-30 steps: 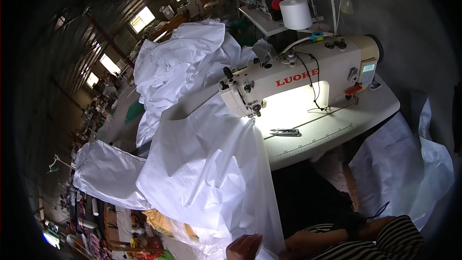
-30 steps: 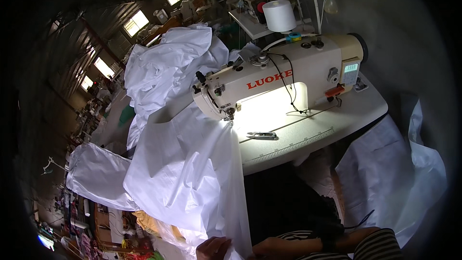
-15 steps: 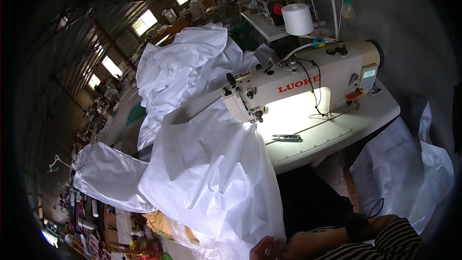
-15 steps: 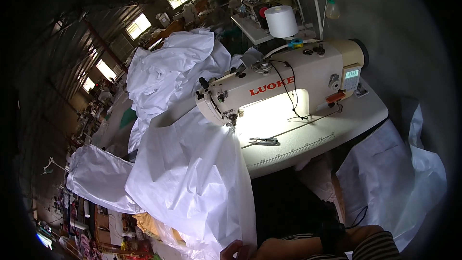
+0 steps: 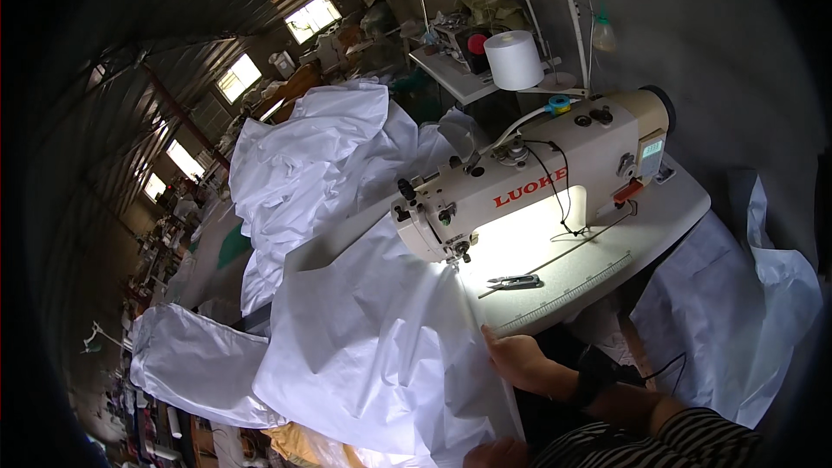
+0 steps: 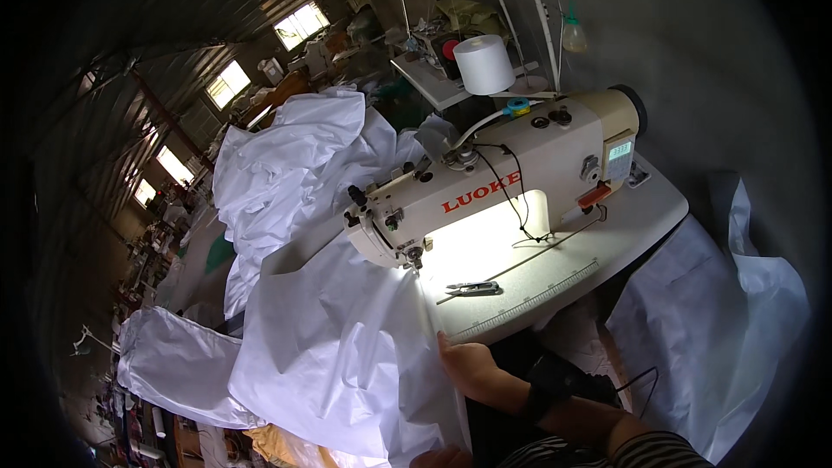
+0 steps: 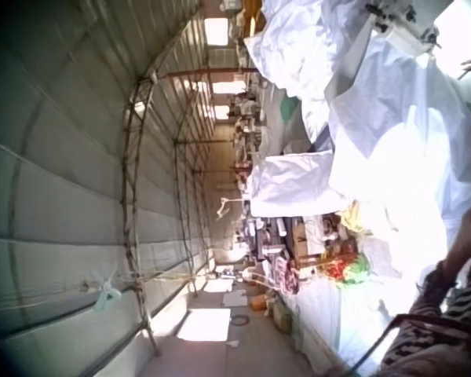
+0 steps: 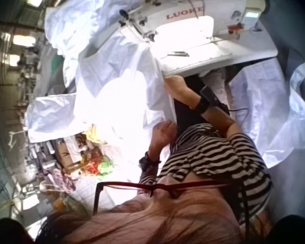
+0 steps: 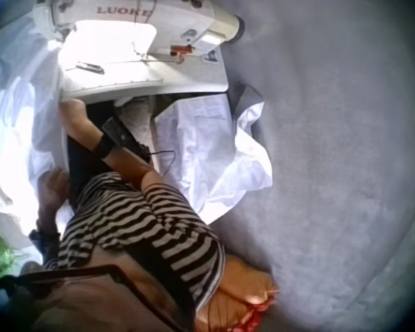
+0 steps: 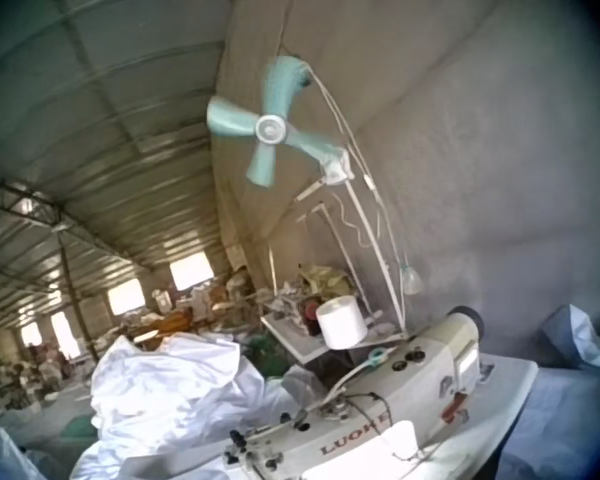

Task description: Sewing together large white plastic sheets using an industrial sewing machine.

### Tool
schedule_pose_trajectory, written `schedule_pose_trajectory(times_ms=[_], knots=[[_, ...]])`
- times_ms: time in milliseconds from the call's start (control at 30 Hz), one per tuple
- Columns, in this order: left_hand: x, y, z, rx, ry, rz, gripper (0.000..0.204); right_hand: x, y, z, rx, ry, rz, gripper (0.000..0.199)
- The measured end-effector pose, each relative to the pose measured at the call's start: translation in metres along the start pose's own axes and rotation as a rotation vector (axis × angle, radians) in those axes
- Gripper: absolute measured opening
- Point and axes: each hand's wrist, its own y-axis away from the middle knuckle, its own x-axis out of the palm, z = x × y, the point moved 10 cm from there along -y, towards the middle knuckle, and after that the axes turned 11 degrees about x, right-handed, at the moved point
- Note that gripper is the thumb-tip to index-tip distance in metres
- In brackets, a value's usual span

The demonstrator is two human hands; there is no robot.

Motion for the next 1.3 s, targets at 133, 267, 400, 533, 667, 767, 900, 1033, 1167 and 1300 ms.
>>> schedule_pose_trajectory(times_ms=[133,267,400,533,667,767,900,1033,1167,1300], knots=[[0.001,-0.008,0.039,-0.131,-0.054,0.015,0.011,0.011,-0.009,0.004,0.037,0.276,-0.058,0.055],[0.018,-0.03,0.081,-0.158,0.022,0.082,0.01,0.012,-0.016,-0.001,0.075,0.199,-0.047,0.055],[0.02,-0.052,0.112,-0.153,-0.035,0.03,0.011,0.005,-0.035,-0.004,0.061,0.154,-0.097,0.053],[0.022,-0.072,0.14,-0.151,-0.134,0.028,0.009,0.005,-0.068,-0.004,0.044,0.174,-0.161,0.055],[0.037,-0.081,0.174,-0.312,-0.207,0.08,0.011,0.009,-0.103,-0.008,0.033,0.244,-0.011,0.049],[0.035,-0.077,0.176,-0.304,-0.022,-0.08,0.014,-0.038,-0.092,-0.009,-0.009,0.001,-0.231,0.044],[0.027,-0.031,0.183,-0.571,0.133,-0.167,0.037,-0.053,-0.008,-0.031,-0.075,-0.445,-0.208,0.029],[0.036,0.014,0.18,-0.813,0.37,-0.18,0.045,0.04,0.054,-0.023,0.027,-0.474,0.359,0.052],[0.022,0.026,0.176,-0.716,0.12,-0.102,0.043,0.071,0.085,-0.006,0.002,-0.944,0.687,0.047],[0.008,0.056,0.191,-0.77,0.115,-0.229,0.04,0.071,0.12,-0.095,0.516,-1.334,0.924,0.036]])
